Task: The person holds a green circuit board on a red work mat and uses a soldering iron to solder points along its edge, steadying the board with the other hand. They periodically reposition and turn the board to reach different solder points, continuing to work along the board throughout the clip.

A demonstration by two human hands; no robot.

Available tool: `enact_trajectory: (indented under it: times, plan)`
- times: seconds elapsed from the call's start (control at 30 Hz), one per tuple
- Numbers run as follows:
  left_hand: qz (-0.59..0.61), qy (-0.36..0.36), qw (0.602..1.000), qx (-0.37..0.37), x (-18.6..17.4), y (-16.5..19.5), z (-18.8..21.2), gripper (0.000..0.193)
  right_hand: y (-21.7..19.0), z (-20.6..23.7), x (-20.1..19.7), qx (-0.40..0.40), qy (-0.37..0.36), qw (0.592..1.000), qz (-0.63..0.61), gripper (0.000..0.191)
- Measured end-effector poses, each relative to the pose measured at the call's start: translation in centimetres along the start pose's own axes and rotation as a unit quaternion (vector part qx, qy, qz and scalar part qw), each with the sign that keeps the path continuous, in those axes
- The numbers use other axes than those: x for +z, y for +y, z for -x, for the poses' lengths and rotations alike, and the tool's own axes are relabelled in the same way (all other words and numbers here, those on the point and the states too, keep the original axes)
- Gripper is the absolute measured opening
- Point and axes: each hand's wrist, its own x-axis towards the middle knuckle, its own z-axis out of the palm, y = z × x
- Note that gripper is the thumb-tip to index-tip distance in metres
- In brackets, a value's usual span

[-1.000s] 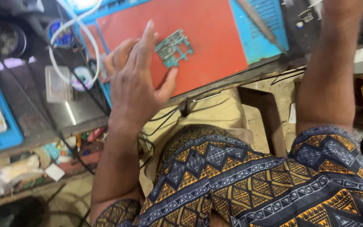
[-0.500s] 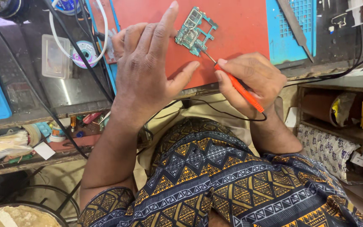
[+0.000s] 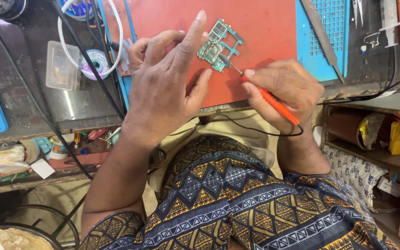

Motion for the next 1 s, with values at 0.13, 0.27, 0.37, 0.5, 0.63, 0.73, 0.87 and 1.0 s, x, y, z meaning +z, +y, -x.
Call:
enact_trajectory:
  times: [0.13, 0.27, 0.37, 0.5, 0.63, 0.73, 0.87, 1.0]
  plan:
    - [-0.003, -0.005, 1.0, -0.012, 0.2, -0.04, -0.07, 0.072, 0.03, -0.16, -0.15, 0.004, -0.005, 1.0, -0.005, 0.025]
    - [0.002, -0.008, 1.0, -0.016, 0.31, 0.03, -0.23, 0.071, 0.03, -0.15, -0.35, 0.023, -0.005, 1.0, -0.009, 0.024]
    - [0.0, -0.011, 1.0, -0.016, 0.2, -0.01, -0.35, 0.071, 0.13, -0.22, -0.36, 0.018, -0.007, 1.0, -0.015, 0.024]
    - [0.0, -0.01, 1.0, -0.015, 0.29, 0.13, -0.55, 0.071, 0.31, -0.29, -0.52, 0.024, -0.008, 0.999, -0.026, 0.025]
    - [0.002, -0.011, 1.0, -0.016, 0.24, 0.17, -0.63, 0.071, 0.38, -0.33, -0.4, 0.037, 0.007, 0.999, -0.032, 0.022]
    - [-0.002, -0.013, 1.0, -0.017, 0.2, 0.23, -0.62, 0.071, 0.31, -0.46, -0.38, 0.017, -0.001, 0.999, -0.036, 0.022]
    - [0.001, -0.014, 1.0, -0.018, 0.12, 0.3, -0.68, 0.071, -0.03, -0.62, -0.52, 0.034, -0.005, 0.999, -0.035, 0.022]
    - [-0.001, -0.016, 1.0, -0.021, 0.02, 0.44, -0.72, 0.07, -0.32, -0.72, -0.6, 0.044, -0.011, 0.998, -0.044, 0.022]
